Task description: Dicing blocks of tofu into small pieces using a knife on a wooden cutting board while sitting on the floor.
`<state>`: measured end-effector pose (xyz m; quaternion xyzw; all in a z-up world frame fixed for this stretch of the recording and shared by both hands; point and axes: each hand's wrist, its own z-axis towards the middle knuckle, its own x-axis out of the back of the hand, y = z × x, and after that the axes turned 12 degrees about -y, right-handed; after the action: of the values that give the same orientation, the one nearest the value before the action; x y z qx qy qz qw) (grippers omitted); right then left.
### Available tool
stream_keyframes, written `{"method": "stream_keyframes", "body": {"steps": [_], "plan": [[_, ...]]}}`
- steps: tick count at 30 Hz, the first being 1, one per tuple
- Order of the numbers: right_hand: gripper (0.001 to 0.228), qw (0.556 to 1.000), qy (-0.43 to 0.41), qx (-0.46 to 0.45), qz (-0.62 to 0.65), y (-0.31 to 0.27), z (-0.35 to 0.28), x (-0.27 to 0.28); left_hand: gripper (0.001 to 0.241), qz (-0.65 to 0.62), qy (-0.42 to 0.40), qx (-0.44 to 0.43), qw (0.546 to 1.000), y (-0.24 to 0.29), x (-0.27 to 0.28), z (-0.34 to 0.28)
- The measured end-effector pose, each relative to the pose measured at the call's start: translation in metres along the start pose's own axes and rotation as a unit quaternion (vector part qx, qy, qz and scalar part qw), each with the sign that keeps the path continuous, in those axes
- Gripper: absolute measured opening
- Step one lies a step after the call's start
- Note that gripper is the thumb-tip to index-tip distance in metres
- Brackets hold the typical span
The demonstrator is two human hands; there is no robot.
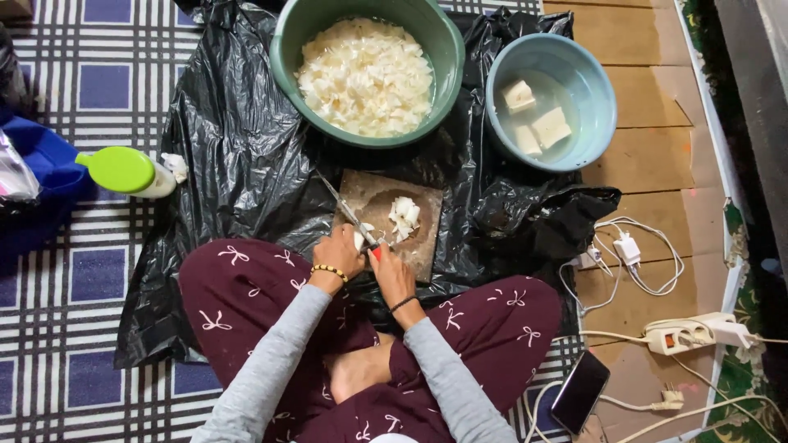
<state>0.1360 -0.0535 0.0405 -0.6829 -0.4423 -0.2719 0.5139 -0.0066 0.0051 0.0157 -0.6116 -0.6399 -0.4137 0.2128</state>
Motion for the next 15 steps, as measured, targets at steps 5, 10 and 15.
{"method": "stream_keyframes", "body": {"steps": [5, 10, 15], "plan": [[0.038, 1.000, 0.001, 0.003, 0.001, 0.004, -0.005, 0.005, 0.058, -0.020, -0.024, -0.006, 0.999, -0.021, -0.022, 0.030], [0.041, 0.999, -0.023, -0.022, -0.007, 0.008, -0.022, 0.003, 0.058, 0.000, -0.016, -0.022, 1.000, -0.018, -0.015, 0.020], [0.039, 1.000, -0.011, -0.018, 0.016, 0.000, -0.006, 0.004, 0.058, 0.013, -0.001, -0.016, 1.000, -0.018, -0.018, 0.024]]}}
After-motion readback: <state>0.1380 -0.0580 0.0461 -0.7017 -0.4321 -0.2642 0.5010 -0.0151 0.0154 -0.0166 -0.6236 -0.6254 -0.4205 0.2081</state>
